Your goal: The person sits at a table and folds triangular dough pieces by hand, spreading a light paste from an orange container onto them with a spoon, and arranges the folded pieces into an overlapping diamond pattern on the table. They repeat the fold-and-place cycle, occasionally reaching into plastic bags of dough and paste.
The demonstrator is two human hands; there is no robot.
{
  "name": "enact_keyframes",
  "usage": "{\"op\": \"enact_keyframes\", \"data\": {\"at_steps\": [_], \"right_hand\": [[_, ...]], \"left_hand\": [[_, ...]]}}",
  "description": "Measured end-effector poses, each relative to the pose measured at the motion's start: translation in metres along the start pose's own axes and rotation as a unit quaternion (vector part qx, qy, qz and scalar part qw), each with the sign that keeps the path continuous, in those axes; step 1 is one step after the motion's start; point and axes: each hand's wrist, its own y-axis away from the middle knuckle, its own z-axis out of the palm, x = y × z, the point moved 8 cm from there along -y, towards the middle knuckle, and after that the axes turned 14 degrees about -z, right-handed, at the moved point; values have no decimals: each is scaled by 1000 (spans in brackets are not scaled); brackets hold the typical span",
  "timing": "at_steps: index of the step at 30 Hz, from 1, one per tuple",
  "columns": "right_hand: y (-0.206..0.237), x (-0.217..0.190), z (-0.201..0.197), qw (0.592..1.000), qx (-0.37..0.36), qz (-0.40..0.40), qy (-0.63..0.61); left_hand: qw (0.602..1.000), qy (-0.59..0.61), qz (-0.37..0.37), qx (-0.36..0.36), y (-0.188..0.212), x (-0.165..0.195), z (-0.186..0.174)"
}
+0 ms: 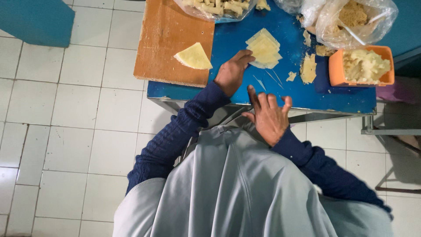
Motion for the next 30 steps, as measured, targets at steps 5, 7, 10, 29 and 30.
{"op": "enact_keyframes", "data": {"at_steps": [5,7,10,29,30], "right_hand": [[-3,20,12,996,3,-42,-78],[-8,57,25,984,5,20,-179],[-22,103,39,940,74,68,-325],[-9,143,15,994,104,-9,17],[-1,174,15,991,118,32,-52]], "left_hand": [[1000,19,-6,1,-2,-3,-3],[999,34,10,26,-4,2,-6],[997,22,-32,59,-9,1,-7],[979,-164,-85,86,-24,1,7],[977,-174,-81,92,-25,4,7]]}}
